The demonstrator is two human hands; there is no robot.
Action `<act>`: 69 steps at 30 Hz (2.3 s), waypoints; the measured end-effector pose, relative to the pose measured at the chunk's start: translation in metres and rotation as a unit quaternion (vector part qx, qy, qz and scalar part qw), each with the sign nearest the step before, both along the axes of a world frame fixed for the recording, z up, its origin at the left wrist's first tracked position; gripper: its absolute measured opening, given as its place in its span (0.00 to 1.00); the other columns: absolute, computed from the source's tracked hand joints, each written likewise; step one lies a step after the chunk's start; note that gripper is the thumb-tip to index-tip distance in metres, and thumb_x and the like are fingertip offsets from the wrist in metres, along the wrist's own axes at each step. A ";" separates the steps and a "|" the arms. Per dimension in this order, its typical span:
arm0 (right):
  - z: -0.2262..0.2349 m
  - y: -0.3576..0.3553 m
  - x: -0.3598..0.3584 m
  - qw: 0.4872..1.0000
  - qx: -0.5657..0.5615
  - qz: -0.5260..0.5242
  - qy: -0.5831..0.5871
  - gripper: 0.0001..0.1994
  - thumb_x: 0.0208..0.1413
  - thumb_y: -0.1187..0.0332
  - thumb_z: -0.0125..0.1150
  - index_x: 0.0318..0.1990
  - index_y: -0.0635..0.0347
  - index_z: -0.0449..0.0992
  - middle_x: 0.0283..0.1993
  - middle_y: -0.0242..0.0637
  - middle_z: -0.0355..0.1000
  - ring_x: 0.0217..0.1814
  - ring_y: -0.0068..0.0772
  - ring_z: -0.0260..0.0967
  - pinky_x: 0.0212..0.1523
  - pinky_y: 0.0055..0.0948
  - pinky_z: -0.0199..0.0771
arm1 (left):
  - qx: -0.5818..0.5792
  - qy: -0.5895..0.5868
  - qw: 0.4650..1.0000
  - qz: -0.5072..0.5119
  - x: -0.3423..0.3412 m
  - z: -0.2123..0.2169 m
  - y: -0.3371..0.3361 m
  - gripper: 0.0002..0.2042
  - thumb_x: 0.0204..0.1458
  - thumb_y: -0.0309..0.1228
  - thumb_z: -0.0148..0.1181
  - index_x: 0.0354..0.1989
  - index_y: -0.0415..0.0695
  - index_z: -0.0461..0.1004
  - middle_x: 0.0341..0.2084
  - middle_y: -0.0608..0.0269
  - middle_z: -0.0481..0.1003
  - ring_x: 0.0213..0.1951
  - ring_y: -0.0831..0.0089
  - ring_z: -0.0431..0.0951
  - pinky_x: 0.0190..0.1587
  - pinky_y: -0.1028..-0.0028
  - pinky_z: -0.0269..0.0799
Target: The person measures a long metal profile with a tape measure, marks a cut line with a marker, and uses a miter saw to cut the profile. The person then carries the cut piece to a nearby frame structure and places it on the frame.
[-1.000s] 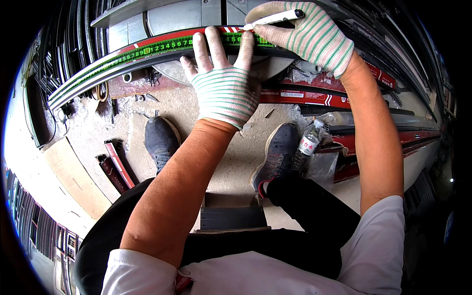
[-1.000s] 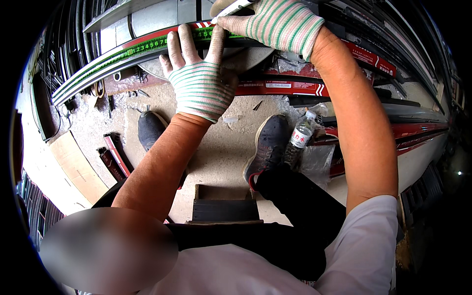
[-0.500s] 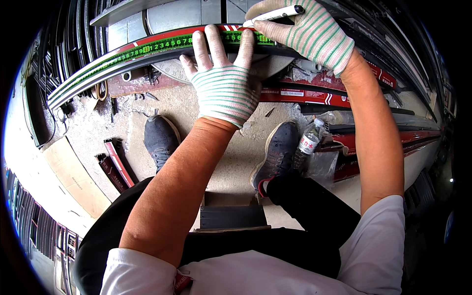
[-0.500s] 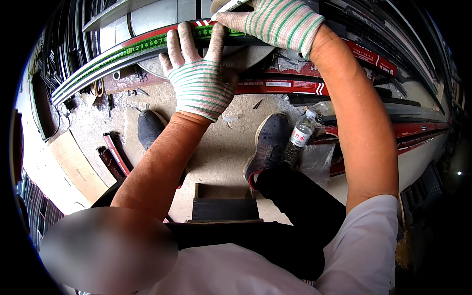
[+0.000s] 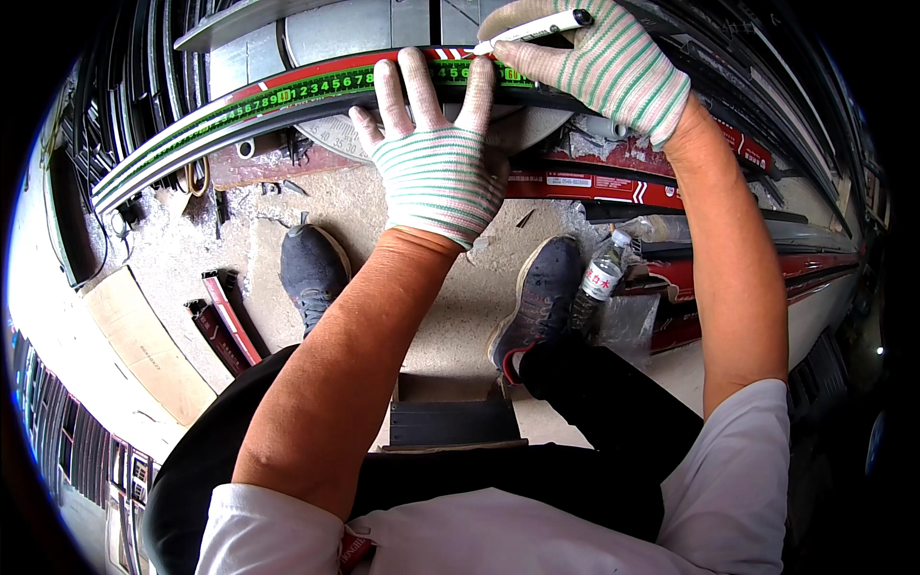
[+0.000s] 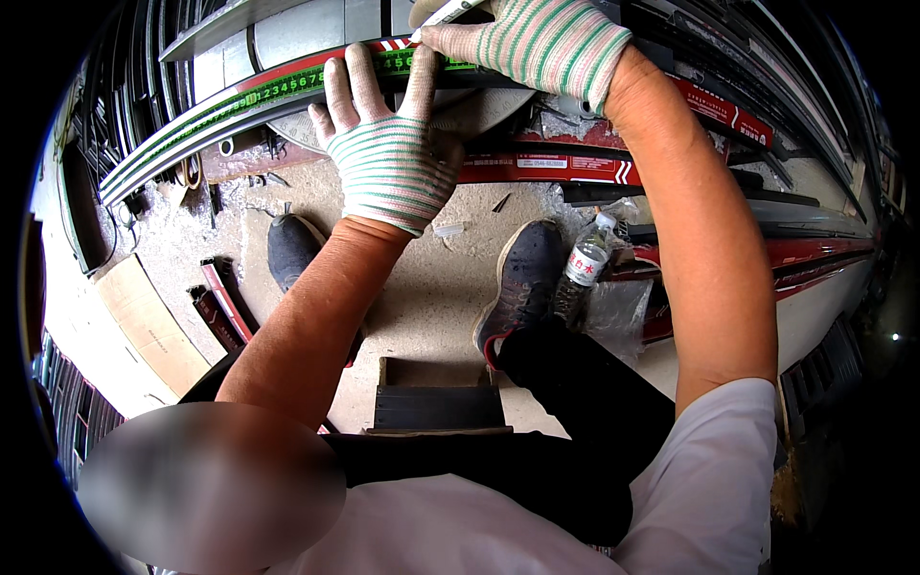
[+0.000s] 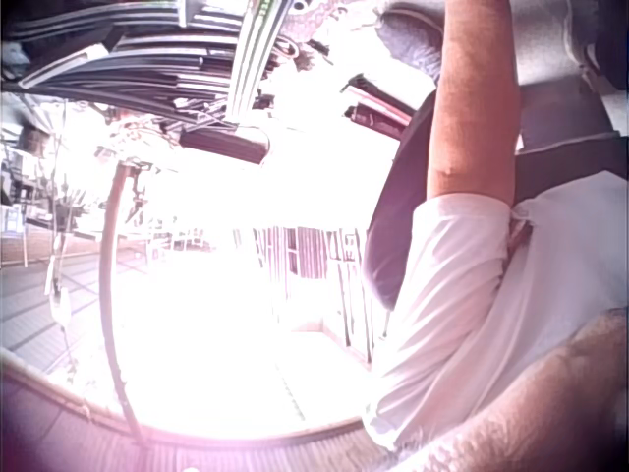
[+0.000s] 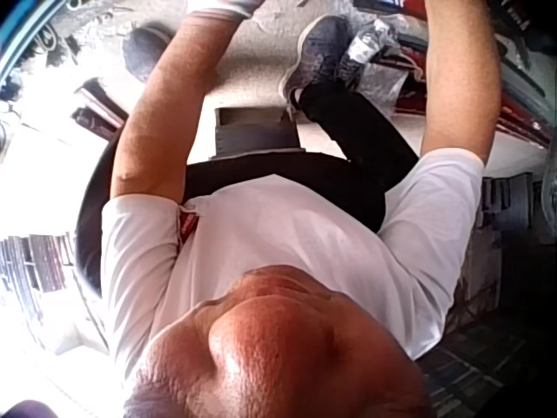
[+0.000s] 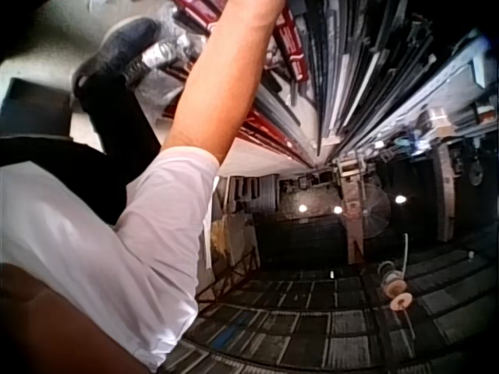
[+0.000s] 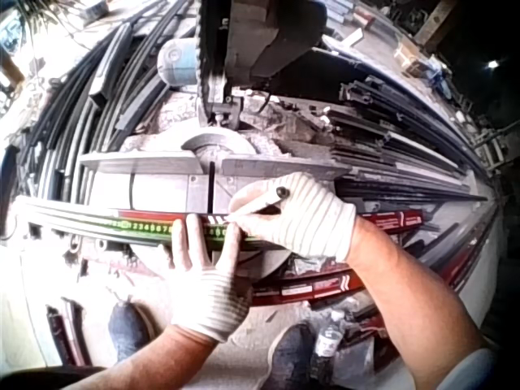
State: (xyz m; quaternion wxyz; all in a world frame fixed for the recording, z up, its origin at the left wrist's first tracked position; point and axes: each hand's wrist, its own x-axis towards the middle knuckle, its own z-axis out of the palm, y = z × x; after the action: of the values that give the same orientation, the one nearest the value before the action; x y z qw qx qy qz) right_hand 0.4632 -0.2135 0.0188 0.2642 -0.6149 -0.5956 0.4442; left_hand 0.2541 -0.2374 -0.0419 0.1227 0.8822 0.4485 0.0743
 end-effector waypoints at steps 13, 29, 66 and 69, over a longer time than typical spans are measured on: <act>0.000 0.003 -0.004 0.999 -0.010 -0.033 -0.013 0.09 0.61 0.66 0.68 0.43 0.62 0.85 0.37 0.36 0.84 0.39 0.23 0.80 0.43 0.25 0.80 | -0.002 0.001 1.000 0.002 0.000 -0.001 0.000 0.49 0.36 0.41 0.73 0.74 0.64 0.61 0.72 0.32 0.50 0.72 0.29 0.50 0.64 0.25 0.52; 0.000 0.000 -0.003 1.000 0.002 -0.019 0.004 0.10 0.62 0.66 0.68 0.45 0.63 0.85 0.41 0.38 0.84 0.43 0.26 0.81 0.47 0.25 0.80 | -0.030 -0.022 0.999 -0.001 -0.002 0.000 0.000 0.47 0.39 0.43 0.74 0.74 0.65 0.61 0.74 0.30 0.47 0.74 0.28 0.46 0.65 0.20 0.46; 0.004 -0.003 -0.003 1.000 -0.024 -0.007 -0.008 0.10 0.61 0.69 0.69 0.48 0.61 0.85 0.43 0.37 0.85 0.44 0.23 0.81 0.48 0.24 0.80 | -0.010 -0.010 1.000 0.000 -0.001 -0.002 -0.001 0.51 0.36 0.42 0.74 0.76 0.66 0.59 0.72 0.32 0.50 0.72 0.29 0.50 0.64 0.25 0.50; 0.000 -0.003 -0.003 1.000 -0.019 -0.018 0.011 0.10 0.61 0.69 0.69 0.48 0.60 0.85 0.43 0.37 0.85 0.44 0.23 0.81 0.47 0.24 0.81 | -0.010 -0.012 1.000 0.002 -0.002 -0.002 0.000 0.50 0.36 0.42 0.74 0.75 0.66 0.59 0.73 0.32 0.49 0.72 0.29 0.49 0.65 0.25 0.50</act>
State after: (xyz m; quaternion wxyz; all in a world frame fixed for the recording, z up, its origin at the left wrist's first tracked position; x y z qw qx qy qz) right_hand 0.4598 -0.2163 0.0190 0.2672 -0.6259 -0.5730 0.4566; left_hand 0.2521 -0.2379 -0.0444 0.1368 0.8790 0.4495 0.0804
